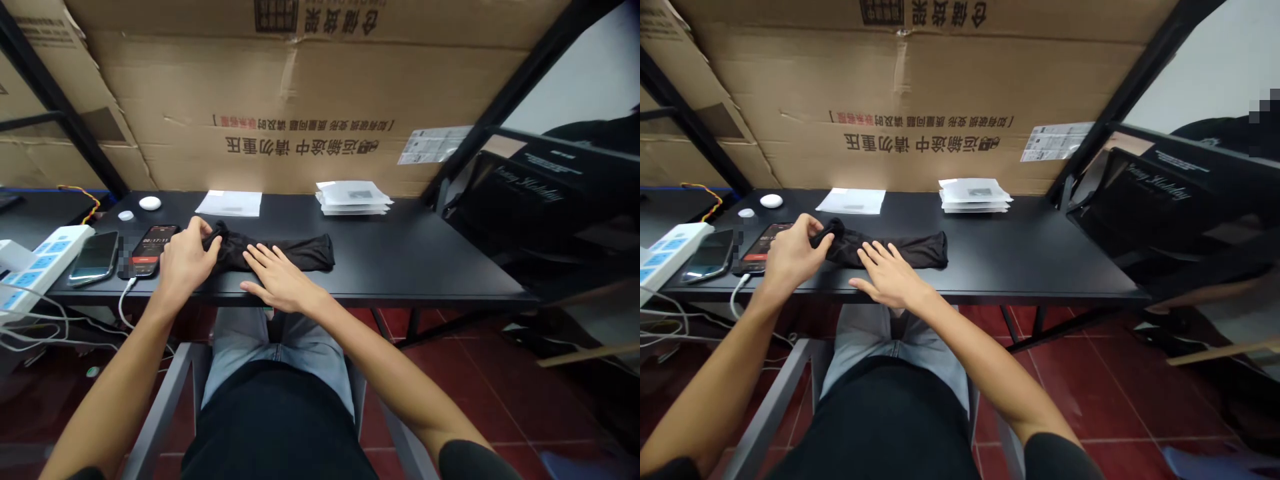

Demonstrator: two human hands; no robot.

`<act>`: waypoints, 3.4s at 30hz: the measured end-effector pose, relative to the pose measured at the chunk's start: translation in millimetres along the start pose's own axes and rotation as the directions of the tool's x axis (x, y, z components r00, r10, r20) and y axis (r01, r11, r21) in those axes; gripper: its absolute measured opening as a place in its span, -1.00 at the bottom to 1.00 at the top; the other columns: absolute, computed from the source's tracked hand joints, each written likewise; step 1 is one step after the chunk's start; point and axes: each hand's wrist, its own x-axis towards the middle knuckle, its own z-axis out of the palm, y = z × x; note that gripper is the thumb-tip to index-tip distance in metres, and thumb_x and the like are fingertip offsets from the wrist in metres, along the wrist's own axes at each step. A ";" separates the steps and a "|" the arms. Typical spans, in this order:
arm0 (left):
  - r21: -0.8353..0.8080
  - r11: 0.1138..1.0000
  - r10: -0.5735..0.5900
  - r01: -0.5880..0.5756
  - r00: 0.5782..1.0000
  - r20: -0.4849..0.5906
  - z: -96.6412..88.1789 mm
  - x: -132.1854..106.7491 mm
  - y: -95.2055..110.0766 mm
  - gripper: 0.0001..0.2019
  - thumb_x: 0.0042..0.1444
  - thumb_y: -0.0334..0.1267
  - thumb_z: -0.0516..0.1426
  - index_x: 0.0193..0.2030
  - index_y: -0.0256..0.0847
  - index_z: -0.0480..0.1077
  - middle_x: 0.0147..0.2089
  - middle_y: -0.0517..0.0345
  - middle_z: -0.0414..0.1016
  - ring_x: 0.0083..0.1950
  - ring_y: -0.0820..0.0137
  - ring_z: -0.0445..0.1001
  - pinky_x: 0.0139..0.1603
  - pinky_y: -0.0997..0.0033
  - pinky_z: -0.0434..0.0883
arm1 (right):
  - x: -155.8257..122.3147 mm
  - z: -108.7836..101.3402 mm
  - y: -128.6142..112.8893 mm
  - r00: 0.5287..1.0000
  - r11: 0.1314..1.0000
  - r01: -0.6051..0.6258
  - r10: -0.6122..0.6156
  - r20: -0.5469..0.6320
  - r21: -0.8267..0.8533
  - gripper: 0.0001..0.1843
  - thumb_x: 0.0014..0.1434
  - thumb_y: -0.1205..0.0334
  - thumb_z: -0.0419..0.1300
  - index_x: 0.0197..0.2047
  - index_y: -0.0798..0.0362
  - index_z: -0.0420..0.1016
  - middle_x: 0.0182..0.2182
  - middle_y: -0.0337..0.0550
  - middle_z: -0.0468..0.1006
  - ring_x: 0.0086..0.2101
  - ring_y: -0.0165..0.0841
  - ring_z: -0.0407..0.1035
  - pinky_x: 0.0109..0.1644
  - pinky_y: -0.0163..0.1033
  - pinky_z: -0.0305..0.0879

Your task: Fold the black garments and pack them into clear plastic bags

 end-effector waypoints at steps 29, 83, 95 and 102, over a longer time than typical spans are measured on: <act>-0.207 0.965 0.194 -0.162 0.970 0.148 31.1 -26.7 40.9 -0.46 0.32 0.37 0.22 -0.09 -0.14 0.51 -0.06 -0.16 0.66 0.04 -0.07 0.65 0.06 0.02 0.53 | -54.4 -22.3 41.6 0.935 0.992 -0.122 0.125 -0.332 0.030 -0.72 0.48 0.39 0.18 0.09 0.03 0.70 0.17 0.06 0.72 0.18 -0.03 0.57 0.34 0.17 0.52; -0.757 0.653 0.361 -0.032 0.891 0.274 46.4 39.3 67.5 -0.71 0.41 -0.02 0.22 0.06 -0.17 0.58 0.04 -0.12 0.71 0.03 0.08 0.72 0.21 -0.09 0.65 | -78.1 -44.6 84.1 0.869 0.986 0.164 -0.150 -0.472 -0.011 -0.11 0.08 0.64 0.11 0.45 -0.06 0.49 0.45 -0.03 0.54 0.48 -0.07 0.38 0.62 0.36 0.26; 0.102 0.936 0.299 -0.337 0.914 0.274 59.8 144.0 -10.6 -0.64 0.40 -0.26 0.12 0.24 -0.23 0.58 0.22 -0.32 0.66 0.27 -0.11 0.59 0.31 -0.01 0.43 | -80.9 -36.6 84.7 0.847 1.000 0.013 -0.006 -0.532 0.010 -0.12 0.12 0.61 0.15 0.49 -0.04 0.44 0.39 -0.05 0.61 0.33 -0.12 0.56 0.47 0.10 0.54; 0.052 0.900 0.406 -0.434 0.873 0.270 60.4 115.2 1.8 -0.68 0.45 -0.20 0.11 0.24 -0.17 0.52 0.18 -0.26 0.68 0.19 -0.09 0.63 0.25 0.04 0.45 | -82.2 -35.6 86.0 0.849 0.994 -0.104 0.097 -0.519 0.014 -0.21 0.12 0.51 0.21 0.42 -0.05 0.48 0.22 -0.04 0.74 0.10 -0.06 0.72 0.24 0.02 0.66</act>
